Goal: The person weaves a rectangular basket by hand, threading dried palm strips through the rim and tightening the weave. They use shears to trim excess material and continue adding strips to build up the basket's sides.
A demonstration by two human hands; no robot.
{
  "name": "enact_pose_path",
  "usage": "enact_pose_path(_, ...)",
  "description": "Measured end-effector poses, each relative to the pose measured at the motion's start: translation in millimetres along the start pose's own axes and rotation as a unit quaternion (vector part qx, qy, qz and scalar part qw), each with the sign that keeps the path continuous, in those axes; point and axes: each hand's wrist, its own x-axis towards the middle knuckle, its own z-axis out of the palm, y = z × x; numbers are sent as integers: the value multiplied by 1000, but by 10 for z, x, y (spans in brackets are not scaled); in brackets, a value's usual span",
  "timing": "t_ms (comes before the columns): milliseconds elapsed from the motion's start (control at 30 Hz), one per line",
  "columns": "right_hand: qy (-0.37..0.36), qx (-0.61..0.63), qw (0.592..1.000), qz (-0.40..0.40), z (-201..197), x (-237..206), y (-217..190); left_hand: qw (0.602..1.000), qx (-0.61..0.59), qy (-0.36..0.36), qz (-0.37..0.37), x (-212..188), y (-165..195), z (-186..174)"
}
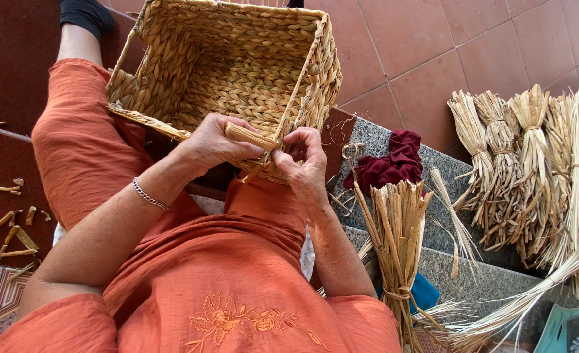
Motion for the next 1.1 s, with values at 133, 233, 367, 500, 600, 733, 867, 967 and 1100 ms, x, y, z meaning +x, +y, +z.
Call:
enact_pose_path(133, 5, 10, 1000, 7, 13, 19, 15, 1000, -19, 8, -8, 29, 34, 36)
enact_pose_path(233, 0, -1, 1000, -5, -8, 24, 22, 1000, -24, -7, -3, 41, 63, 70)
enact_pose_path(367, -13, 9, 1000, -3, -39, 16, 41, 998, 25, -15, -56, 95, 112, 103)
enact_pose_path(500, -9, -16, 999, -31, -49, 3, 75, 992, 114, -13, -62, 154, 115, 170)
enact_pose_path(600, -12, -30, 999, -30, -49, -5, 84, 990, 131, -33, -33, 112, 98, 142)
enact_pose_path(733, -26, -38, 998, -45, -56, -3, 18, 994, 42, -92, -41, 29, 115, 8)
enact_pose_path(867, -44, -69, 994, -66, -110, -49, -150, 998, 19, -56, 0, 55, 50, 43)
enact_pose_path(967, -56, -88, 991, -90, -143, -100, -239, 999, 35, -39, 11, 69, 0, 62)
enact_pose_path(1100, -39, -129, 978, -156, -162, -139, -167, 999, 31, -37, -1, 22, -38, -5)
